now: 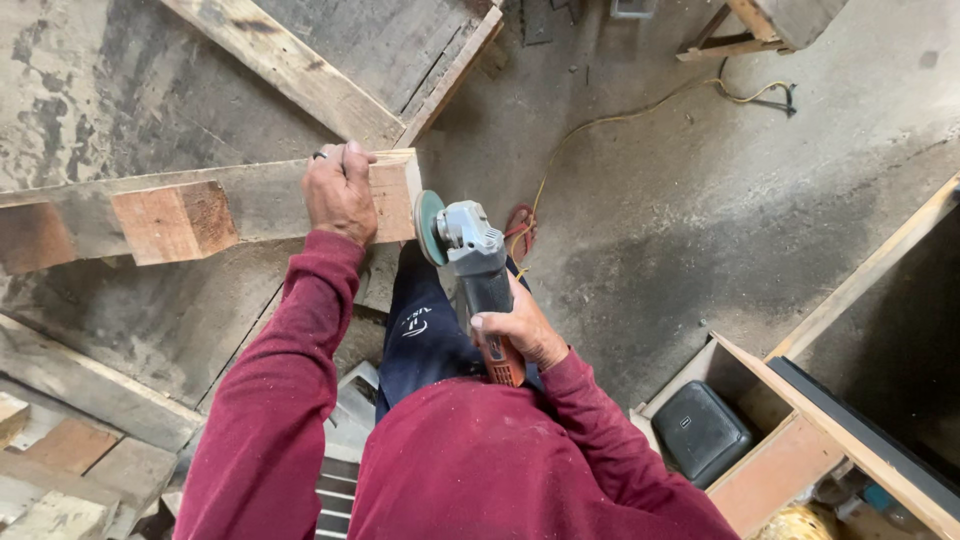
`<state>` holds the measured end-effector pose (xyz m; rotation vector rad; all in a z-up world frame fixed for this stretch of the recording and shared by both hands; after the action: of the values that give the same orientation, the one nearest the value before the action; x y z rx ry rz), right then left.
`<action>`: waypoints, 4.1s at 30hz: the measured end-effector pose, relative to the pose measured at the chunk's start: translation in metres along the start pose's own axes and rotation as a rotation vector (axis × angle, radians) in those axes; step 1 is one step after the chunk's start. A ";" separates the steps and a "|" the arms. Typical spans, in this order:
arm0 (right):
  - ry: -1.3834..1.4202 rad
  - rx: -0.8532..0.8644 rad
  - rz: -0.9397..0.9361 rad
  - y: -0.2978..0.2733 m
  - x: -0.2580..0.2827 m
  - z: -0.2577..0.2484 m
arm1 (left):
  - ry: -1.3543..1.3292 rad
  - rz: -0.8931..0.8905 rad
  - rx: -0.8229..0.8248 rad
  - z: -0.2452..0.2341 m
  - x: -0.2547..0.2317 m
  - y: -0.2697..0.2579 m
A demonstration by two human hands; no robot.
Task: The person uses an angle grinder with a sanding disc to smooth the edges and surfaces of small wooden blocks. They hold each block with one hand and apply the tool with the other, moving the grinder along the wood to remove roughness.
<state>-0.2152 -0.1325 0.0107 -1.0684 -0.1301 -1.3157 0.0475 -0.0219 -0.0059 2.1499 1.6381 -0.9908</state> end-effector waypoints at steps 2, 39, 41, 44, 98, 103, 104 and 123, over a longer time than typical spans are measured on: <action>0.022 -0.035 0.046 -0.003 -0.007 -0.002 | -0.020 0.014 -0.007 -0.001 0.000 -0.004; -0.032 0.037 0.124 0.021 0.014 -0.022 | -0.053 0.055 -0.015 -0.007 -0.011 -0.005; -0.034 0.026 0.162 0.015 0.011 -0.021 | -0.039 0.040 -0.009 -0.007 -0.011 -0.007; -0.035 0.031 0.160 0.025 0.012 -0.023 | -0.014 0.037 -0.004 -0.006 -0.013 -0.005; -0.074 -0.034 0.060 0.020 0.024 -0.006 | -0.036 0.014 -0.008 -0.006 -0.007 -0.009; -0.031 0.031 0.035 0.011 0.024 -0.005 | -0.039 0.028 -0.002 -0.008 -0.008 -0.009; -0.032 0.019 0.045 0.011 0.022 -0.006 | -0.045 0.021 -0.004 -0.007 -0.008 -0.008; -0.039 -0.051 0.092 0.024 0.006 -0.020 | -0.045 0.007 -0.004 -0.004 -0.006 -0.004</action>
<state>-0.2029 -0.1535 -0.0096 -1.1311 -0.0762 -1.2211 0.0445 -0.0226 0.0017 2.1138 1.6102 -1.0249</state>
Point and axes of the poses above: each hand's wrist, its own y-axis towards the middle knuckle, its own z-axis out of the palm, x = y × z, the point moved 5 cm from there along y, towards the middle knuckle, and after that the axes turned 8 degrees about -z, right-handed, at the moved point
